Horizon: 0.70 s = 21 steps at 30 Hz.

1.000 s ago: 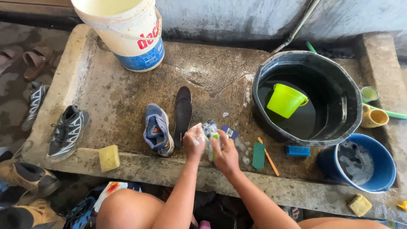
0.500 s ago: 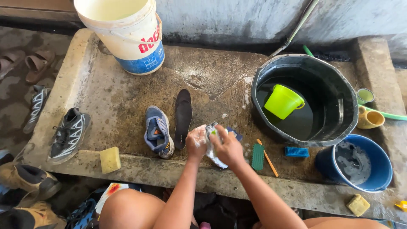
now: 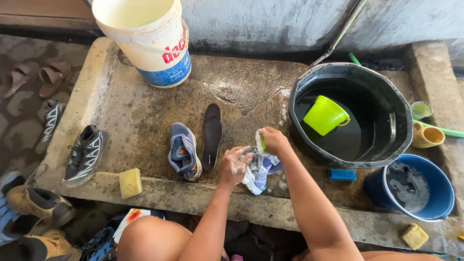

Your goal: Cleaning a pair of sneakers by scrubbing them with a brush and soapy water and then rinsing them.

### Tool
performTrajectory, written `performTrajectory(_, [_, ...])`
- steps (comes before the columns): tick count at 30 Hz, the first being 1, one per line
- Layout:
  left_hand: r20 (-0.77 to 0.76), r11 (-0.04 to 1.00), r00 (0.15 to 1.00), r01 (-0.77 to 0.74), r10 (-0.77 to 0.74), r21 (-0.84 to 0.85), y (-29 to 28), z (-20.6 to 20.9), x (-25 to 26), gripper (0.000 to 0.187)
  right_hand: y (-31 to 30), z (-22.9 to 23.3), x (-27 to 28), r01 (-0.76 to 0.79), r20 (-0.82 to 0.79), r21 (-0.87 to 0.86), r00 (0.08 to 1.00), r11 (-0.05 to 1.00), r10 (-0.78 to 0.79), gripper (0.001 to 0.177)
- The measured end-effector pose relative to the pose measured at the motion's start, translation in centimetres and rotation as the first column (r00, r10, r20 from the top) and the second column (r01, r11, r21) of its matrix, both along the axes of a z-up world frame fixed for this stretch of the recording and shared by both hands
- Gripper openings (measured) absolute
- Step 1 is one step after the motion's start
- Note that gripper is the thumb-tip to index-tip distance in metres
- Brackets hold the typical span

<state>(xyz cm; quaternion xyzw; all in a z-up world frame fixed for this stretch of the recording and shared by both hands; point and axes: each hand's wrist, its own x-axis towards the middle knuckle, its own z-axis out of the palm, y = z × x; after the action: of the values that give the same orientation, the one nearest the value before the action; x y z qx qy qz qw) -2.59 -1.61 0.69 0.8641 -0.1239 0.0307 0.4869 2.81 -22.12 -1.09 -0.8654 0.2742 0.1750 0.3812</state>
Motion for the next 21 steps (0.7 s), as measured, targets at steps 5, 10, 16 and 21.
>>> performTrajectory(5, [-0.005, 1.000, 1.000, 0.019, -0.019, -0.010, -0.5, -0.7, 0.5, 0.027, 0.7, 3.9, -1.0, 0.076, 0.042, 0.228, 0.995, 0.971, -0.088, 0.046])
performTrajectory(10, [0.007, 0.997, 0.999, 0.037, -0.037, -0.065, -0.1, 0.1, 0.9, 0.025, 0.5, 10.0, -3.5, -0.010, 0.147, 0.540, 0.986, 0.841, -0.082, 0.043])
performTrajectory(16, [-0.032, 0.997, 0.997, 0.071, -0.070, 0.030, -1.1, 0.7, 0.7, 0.029, 0.5, 7.7, -3.8, 0.149, 0.117, 0.337, 0.973, 0.930, -0.198, 0.042])
performTrajectory(21, [-0.061, 0.994, 0.995, 0.070, -0.075, -0.082, -0.8, -1.8, 1.4, 0.026, 2.8, 12.2, -4.6, -0.261, 0.008, 0.041, 0.965, 0.964, 0.261, 0.049])
